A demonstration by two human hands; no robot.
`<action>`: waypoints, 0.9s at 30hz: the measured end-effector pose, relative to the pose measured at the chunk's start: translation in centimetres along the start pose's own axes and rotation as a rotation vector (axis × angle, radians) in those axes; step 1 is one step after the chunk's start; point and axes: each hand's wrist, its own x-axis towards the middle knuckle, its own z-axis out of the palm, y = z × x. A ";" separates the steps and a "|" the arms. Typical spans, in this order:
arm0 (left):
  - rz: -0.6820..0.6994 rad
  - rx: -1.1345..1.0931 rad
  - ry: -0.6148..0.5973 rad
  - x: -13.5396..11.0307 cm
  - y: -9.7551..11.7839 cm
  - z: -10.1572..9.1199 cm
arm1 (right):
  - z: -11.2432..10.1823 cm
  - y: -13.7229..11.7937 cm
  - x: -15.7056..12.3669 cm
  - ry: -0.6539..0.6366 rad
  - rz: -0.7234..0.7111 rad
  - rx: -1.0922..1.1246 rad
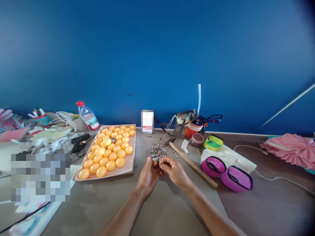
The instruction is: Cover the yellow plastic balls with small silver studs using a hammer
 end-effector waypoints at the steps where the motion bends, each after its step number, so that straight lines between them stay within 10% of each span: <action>1: -0.002 -0.007 0.005 0.0 -0.1 0.0 | 0.1 0.2 0.0 0.009 -0.023 0.000; 27: 0.041 0.030 -0.006 0.1 -1.0 -0.4 | 0.0 0.5 0.3 0.011 0.022 0.050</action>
